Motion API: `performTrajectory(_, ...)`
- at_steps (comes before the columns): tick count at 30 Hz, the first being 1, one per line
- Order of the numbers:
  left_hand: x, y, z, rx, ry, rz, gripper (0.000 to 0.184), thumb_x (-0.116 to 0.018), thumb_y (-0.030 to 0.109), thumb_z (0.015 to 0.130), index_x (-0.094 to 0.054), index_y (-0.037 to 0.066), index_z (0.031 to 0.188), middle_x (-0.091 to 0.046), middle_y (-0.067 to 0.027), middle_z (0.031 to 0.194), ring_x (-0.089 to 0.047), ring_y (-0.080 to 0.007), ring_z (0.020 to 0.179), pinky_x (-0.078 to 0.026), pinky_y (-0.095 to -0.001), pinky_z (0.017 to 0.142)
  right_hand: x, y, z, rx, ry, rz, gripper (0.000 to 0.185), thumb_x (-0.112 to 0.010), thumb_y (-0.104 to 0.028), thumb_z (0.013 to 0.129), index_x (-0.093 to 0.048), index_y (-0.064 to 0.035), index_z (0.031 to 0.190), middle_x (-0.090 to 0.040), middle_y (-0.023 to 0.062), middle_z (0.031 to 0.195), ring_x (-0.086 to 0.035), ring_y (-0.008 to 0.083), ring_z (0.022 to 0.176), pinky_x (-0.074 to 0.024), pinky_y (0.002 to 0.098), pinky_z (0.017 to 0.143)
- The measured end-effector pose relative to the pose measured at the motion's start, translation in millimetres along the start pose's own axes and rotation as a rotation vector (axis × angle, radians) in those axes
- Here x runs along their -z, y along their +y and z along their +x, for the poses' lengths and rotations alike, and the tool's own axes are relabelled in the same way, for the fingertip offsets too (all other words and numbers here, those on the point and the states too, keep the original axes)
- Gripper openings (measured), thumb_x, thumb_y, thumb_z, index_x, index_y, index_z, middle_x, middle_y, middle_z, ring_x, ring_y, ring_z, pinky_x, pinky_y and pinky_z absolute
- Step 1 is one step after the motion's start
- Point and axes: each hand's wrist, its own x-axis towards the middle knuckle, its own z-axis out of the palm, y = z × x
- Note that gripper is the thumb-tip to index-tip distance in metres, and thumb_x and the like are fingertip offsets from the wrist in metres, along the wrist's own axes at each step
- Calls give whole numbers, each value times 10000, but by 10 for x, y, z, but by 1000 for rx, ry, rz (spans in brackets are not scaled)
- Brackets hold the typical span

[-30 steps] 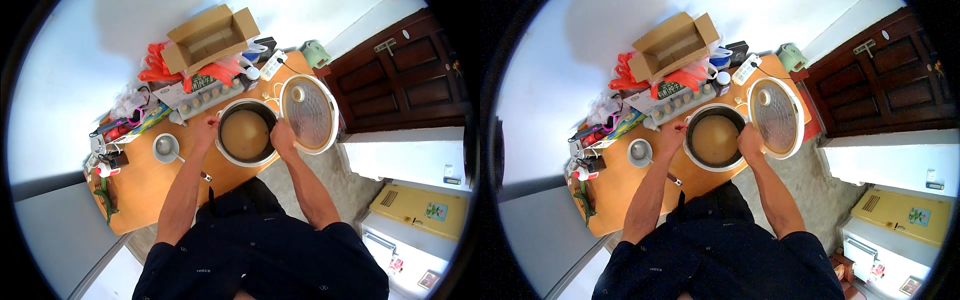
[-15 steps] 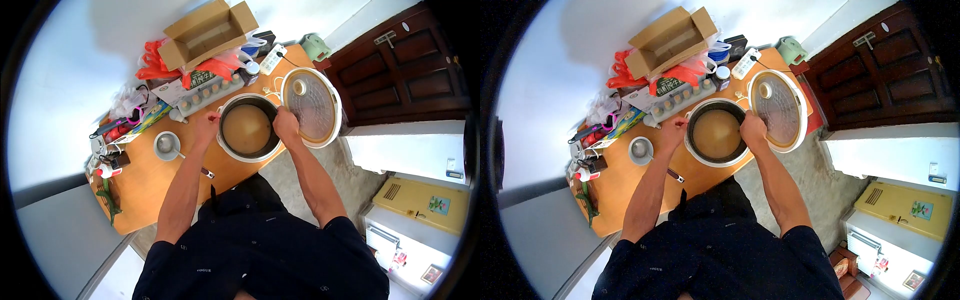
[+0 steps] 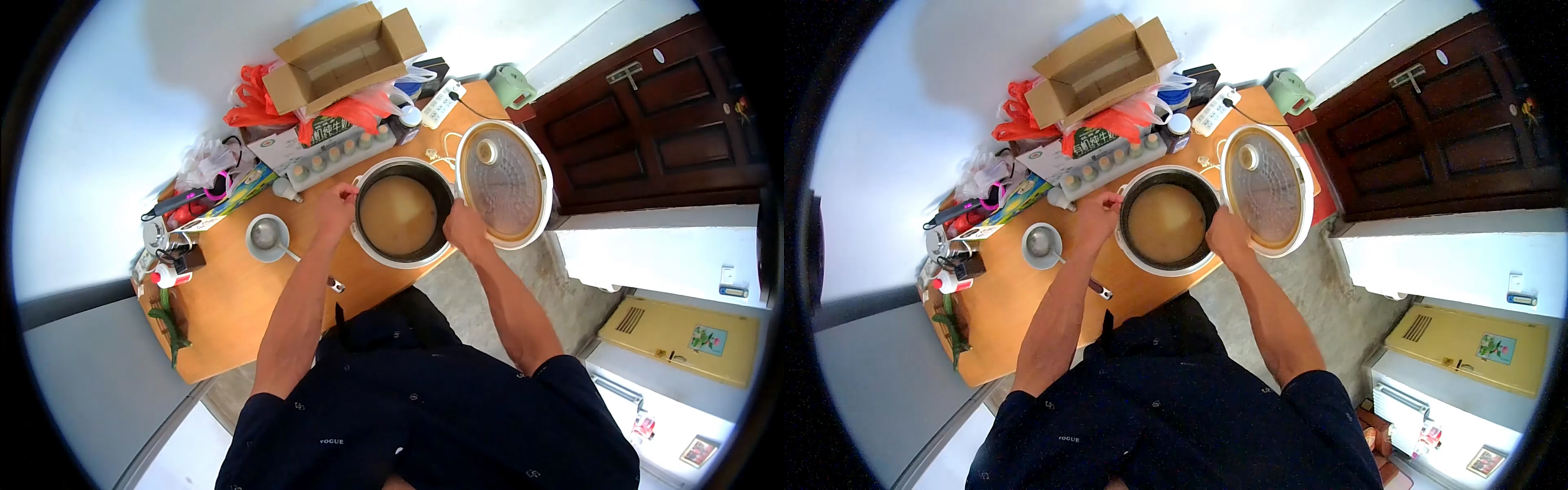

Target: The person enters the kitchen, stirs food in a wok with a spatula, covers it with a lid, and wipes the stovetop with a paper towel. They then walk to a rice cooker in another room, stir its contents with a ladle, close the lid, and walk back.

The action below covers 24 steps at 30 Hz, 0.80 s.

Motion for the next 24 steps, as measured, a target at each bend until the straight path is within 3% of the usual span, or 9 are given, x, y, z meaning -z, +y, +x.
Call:
performTrajectory(9, -133, -234, 92, -31, -7, -132, 123, -653, 67, 871, -731, 78, 965, -723, -93, 831, -684, -199, 758, -522, -330, 698, -207, 113, -493, -172, 32, 347, 301, -483, -159, 921, -557, 5, 1162, -669, 295, 802, -677, 457, 798, -529, 549, 735)
performTrajectory(14, -65, -108, 41, 1, -11, -104, 124, -644, 53, 877, -731, 65, 964, -718, -84, 823, -674, -187, 740, -520, -323, 698, -292, 56, -844, -219, 20, 529, 335, -534, -194, 928, -573, -30, 1218, -680, 216, 708, -692, 391, 744, -537, 519, 710)
performTrajectory(17, -67, -105, 48, -25, -13, -81, 124, -636, 45, 881, -730, 56, 961, -715, -78, 821, -668, -175, 734, -518, -315, 694, -555, 40, -985, -186, 109, 588, 322, -558, -197, 925, -590, -28, 1196, -690, 201, 732, -689, 381, 682, -543, 499, 690)
performTrajectory(19, -87, -173, 74, -70, -18, -95, 123, -633, 43, 883, -729, 51, 959, -715, -75, 821, -667, -169, 734, -517, -312, 692, -612, -60, -1085, -234, 109, 633, 320, -572, -198, 924, -605, -16, 1185, -694, 194, 747, -696, 353, 668, -550, 469, 669)
performTrajectory(21, -103, -214, 100, -40, -31, -121, 126, -667, 88, 877, -738, 62, 977, -728, -65, 835, -675, -157, 746, -527, -300, 713, -459, -270, -1208, -405, -10, 887, 340, -588, -189, 920, -599, 2, 1201, -701, 190, 767, -706, 306, 660, -554, 426, 630)
performTrajectory(24, -98, -203, 95, -24, -49, -124, 125, -666, 95, 880, -740, 60, 975, -730, -70, 839, -678, -164, 755, -529, -308, 719, -883, -264, -1242, -396, 34, 924, 317, -603, -191, 919, -624, -9, 1177, -714, 179, 798, -707, 278, 639, -551, 393, 597)
